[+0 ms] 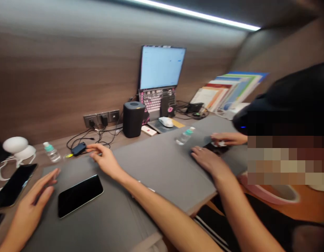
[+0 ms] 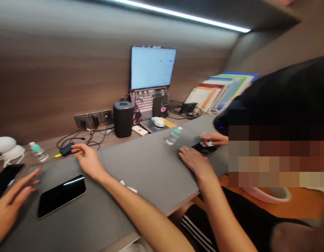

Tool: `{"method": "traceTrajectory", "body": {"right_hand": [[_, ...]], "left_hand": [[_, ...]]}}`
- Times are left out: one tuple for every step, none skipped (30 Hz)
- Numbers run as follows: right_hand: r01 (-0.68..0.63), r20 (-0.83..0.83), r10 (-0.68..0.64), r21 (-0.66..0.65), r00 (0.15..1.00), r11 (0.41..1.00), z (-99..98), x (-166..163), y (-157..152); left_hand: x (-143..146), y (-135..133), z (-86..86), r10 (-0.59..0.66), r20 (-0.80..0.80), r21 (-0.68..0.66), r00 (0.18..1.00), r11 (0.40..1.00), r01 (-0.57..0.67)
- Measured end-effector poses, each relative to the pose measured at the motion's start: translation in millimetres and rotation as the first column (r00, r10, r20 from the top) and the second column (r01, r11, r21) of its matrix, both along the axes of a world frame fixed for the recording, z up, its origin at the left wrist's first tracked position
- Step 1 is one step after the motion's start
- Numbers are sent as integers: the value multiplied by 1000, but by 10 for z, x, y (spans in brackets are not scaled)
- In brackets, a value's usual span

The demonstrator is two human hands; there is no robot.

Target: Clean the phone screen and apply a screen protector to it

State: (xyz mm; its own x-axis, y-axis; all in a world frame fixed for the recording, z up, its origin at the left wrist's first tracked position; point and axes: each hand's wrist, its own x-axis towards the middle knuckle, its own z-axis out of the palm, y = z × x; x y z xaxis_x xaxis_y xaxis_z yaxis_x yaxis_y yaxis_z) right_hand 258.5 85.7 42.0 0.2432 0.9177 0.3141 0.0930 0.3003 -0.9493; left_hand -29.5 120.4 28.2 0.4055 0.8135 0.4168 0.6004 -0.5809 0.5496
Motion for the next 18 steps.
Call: {"method": "traceTrajectory", "body": {"right_hand": [[11, 75, -9, -29, 997, 1000, -22, 5, -2], [7, 84, -4, -41, 996, 999, -46, 6, 1], [-13, 91, 18, -52, 996, 999, -70, 5, 7], [-37, 91, 42, -63, 995, 997, -92, 2, 15], [-60, 84, 66, -69, 994, 996, -113, -1, 24], [-78, 85, 85, -75, 993, 994, -131, -3, 31], [-89, 89, 96, -80, 991, 993, -146, -3, 35], [-92, 97, 100, -84, 990, 992, -157, -1, 35], [-89, 109, 98, -87, 989, 992, -165, 4, 31], [-80, 124, 91, -91, 988, 993, -168, 9, 24], [-69, 142, 82, -95, 986, 993, -167, 15, 14], [-58, 162, 73, -99, 984, 993, -162, 20, 1], [-47, 180, 65, -102, 981, 994, -153, 24, -12], [-38, 198, 58, -104, 979, 994, -141, 26, -24], [-31, 213, 53, -105, 976, 994, -125, 26, -36], [-25, 225, 48, -106, 973, 994, -108, 24, -45], [-20, 237, 45, -106, 970, 994, -91, 22, -52], [-16, 248, 43, -107, 968, 994, -76, 18, -57]], "left_hand": [[11, -15, -1, -11, 16, -29, 1000, 1000, 12], [21, -27, -7, -10, 23, -40, 1000, 999, 11], [30, -37, -16, -4, 25, -54, 1000, 999, 6], [36, -47, -24, -3, 22, -67, 1000, 998, 4], [40, -57, -30, -5, 17, -72, 1000, 997, 6], [44, -69, -33, -12, 16, -75, 1000, 997, 13], [47, -80, -33, -23, 14, -77, 1000, 997, 24], [51, -93, -28, -32, 14, -77, 999, 996, 33], [55, -104, -21, -40, 14, -78, 999, 996, 41], [60, -115, -11, -47, 12, -82, 999, 996, 47], [64, -126, 0, -50, 6, -87, 999, 995, 50], [67, -135, 10, -53, -3, -92, 999, 994, 52], [70, -145, 20, -62, -16, -95, 998, 994, 60], [71, -156, 27, -82, -33, -95, 996, 992, 78], [71, -168, 33, -110, -54, -91, 992, 990, 105], [71, -182, 36, -146, -80, -87, 986, 986, 140], [70, -198, 38, -188, -110, -83, 976, 980, 180], [68, -215, 39, -230, -145, -85, 962, 972, 220]]}}
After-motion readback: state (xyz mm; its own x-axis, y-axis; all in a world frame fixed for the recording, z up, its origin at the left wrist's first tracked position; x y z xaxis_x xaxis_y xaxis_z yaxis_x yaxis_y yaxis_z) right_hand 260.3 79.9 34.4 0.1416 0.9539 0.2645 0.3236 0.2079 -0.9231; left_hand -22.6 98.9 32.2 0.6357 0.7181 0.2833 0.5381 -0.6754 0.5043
